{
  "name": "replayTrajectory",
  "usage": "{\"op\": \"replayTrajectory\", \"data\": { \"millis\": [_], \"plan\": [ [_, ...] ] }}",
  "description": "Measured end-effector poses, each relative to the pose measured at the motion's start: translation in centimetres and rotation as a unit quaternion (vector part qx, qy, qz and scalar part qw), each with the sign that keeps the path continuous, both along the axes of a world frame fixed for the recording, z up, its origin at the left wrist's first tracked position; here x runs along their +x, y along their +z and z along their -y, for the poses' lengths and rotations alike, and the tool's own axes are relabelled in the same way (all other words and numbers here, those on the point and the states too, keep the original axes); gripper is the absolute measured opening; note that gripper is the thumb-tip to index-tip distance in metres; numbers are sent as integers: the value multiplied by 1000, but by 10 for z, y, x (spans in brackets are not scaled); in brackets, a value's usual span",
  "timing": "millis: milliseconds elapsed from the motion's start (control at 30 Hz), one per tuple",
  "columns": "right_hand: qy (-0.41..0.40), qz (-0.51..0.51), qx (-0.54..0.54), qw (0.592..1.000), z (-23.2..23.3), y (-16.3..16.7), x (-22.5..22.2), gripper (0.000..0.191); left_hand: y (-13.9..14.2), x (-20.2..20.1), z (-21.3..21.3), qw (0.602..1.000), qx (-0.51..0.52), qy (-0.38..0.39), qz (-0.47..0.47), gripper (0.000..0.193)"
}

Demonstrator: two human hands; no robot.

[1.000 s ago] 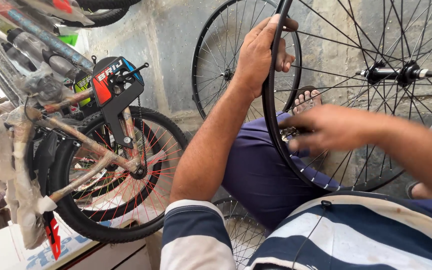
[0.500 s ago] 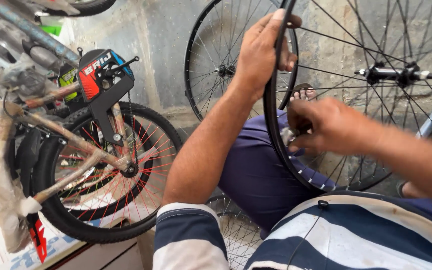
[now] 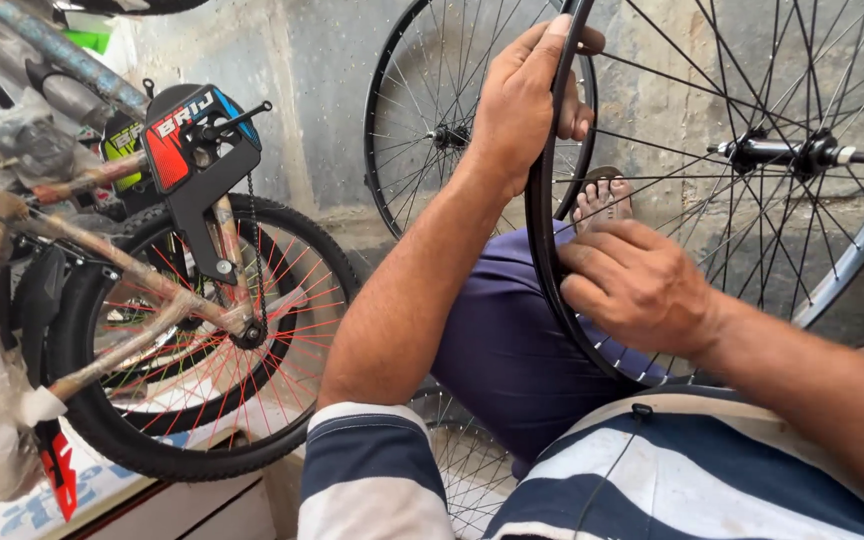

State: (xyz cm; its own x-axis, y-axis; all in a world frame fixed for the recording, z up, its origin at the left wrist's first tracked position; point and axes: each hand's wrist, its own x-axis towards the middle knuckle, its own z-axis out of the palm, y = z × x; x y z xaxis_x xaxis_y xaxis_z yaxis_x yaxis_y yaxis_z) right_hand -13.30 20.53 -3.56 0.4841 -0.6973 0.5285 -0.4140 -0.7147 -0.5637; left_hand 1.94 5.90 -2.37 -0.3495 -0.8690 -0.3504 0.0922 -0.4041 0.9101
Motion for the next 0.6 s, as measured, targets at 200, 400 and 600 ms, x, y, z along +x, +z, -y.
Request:
{"op": "replayTrajectory", "data": {
  "millis": [200,400,600],
  "plan": [
    [110,-80,352,926,19,-1,-15,30,-1,-1,1,1000,-7,-6,-19,39],
    [104,-2,435,894,32,-28,-15,30,3,-7,1,998,-7,34,51,39],
    [-26,-77,174,981,-7,-37,19,47,5,-12,5,998,-9,45,40,36]
  ]
}}
